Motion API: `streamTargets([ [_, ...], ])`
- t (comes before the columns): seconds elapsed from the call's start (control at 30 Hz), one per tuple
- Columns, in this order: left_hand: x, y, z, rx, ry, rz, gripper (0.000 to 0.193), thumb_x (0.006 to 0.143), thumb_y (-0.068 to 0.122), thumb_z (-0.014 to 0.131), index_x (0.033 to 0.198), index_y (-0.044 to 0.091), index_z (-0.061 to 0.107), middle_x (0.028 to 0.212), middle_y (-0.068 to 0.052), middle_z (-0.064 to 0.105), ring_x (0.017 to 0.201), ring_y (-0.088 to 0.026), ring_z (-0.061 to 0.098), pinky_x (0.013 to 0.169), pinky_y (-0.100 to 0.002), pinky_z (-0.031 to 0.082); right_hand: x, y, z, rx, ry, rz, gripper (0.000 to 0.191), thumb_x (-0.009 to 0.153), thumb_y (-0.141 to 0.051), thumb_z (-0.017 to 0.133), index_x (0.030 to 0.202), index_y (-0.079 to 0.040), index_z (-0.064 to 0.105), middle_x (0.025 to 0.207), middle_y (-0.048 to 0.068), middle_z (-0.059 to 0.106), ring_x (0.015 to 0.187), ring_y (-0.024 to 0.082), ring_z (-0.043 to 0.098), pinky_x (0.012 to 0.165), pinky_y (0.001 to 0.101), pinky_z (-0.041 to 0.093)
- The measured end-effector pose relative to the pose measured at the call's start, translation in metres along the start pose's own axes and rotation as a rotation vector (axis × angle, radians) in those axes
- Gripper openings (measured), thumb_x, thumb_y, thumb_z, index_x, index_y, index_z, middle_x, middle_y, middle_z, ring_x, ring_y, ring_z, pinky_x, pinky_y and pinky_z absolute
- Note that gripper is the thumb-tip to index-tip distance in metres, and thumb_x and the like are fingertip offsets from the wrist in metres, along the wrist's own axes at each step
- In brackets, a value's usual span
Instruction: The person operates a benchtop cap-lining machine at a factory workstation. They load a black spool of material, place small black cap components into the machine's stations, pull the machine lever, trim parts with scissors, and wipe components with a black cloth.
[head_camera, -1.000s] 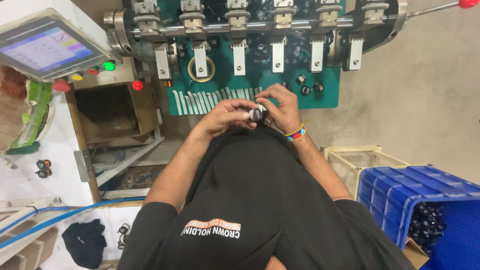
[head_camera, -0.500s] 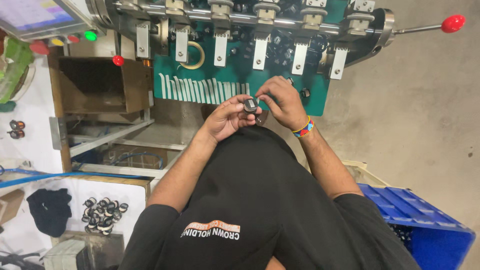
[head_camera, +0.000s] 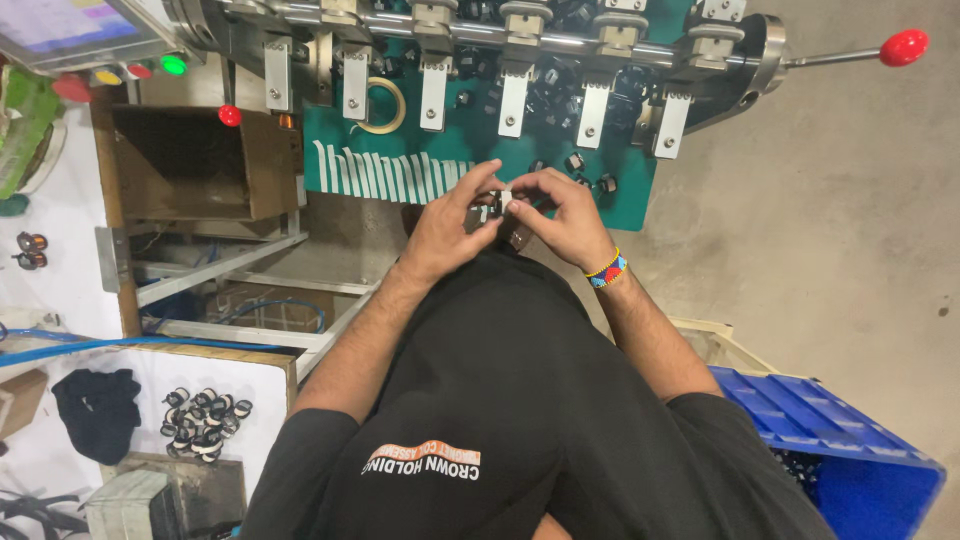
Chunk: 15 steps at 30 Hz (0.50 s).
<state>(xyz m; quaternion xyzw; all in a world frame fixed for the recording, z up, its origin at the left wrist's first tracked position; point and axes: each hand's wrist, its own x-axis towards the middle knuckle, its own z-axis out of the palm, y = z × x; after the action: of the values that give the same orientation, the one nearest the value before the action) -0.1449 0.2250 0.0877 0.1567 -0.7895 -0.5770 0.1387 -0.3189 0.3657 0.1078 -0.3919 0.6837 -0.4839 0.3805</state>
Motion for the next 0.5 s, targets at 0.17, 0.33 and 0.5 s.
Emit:
streamTargets([
  [0.17,0.002,0.011,-0.022,0.11,-0.088,0.088,0.085,0.087,0.001,0.073,0.161,0.012,0.031,0.126,-0.016,0.068,0.115,-0.033,0.069,0.1,-0.039,0.057,0.001,-0.012,0.014,-0.166,0.069,-0.122,0.02,0.091,-0.011,0.076,0.109,-0.003,0.073,0.102,0.008,0.069,0.088,0.021,0.068,0.076,0.0327,0.055],
  [0.33,-0.005,0.004,-0.049,0.056,-0.105,0.127,0.086,0.085,0.001,0.072,0.161,0.012,0.031,0.127,-0.016,0.068,0.118,-0.034,0.069,0.102,-0.041,0.056,0.007,-0.033,0.048,-0.418,0.157,-0.175,0.008,0.09,-0.008,0.075,0.096,-0.004,0.071,0.095,0.008,0.069,0.093,0.029,0.066,0.082,0.0402,0.05],
  [0.5,-0.023,-0.024,-0.08,0.024,-0.061,0.118,0.085,0.086,0.002,0.074,0.159,0.013,0.034,0.124,-0.013,0.069,0.112,-0.031,0.072,0.101,-0.038,0.058,0.014,-0.061,0.099,-0.615,0.267,-0.222,0.015,0.093,-0.008,0.075,0.107,-0.006,0.071,0.1,0.009,0.068,0.096,0.031,0.064,0.085,0.0432,0.047],
])
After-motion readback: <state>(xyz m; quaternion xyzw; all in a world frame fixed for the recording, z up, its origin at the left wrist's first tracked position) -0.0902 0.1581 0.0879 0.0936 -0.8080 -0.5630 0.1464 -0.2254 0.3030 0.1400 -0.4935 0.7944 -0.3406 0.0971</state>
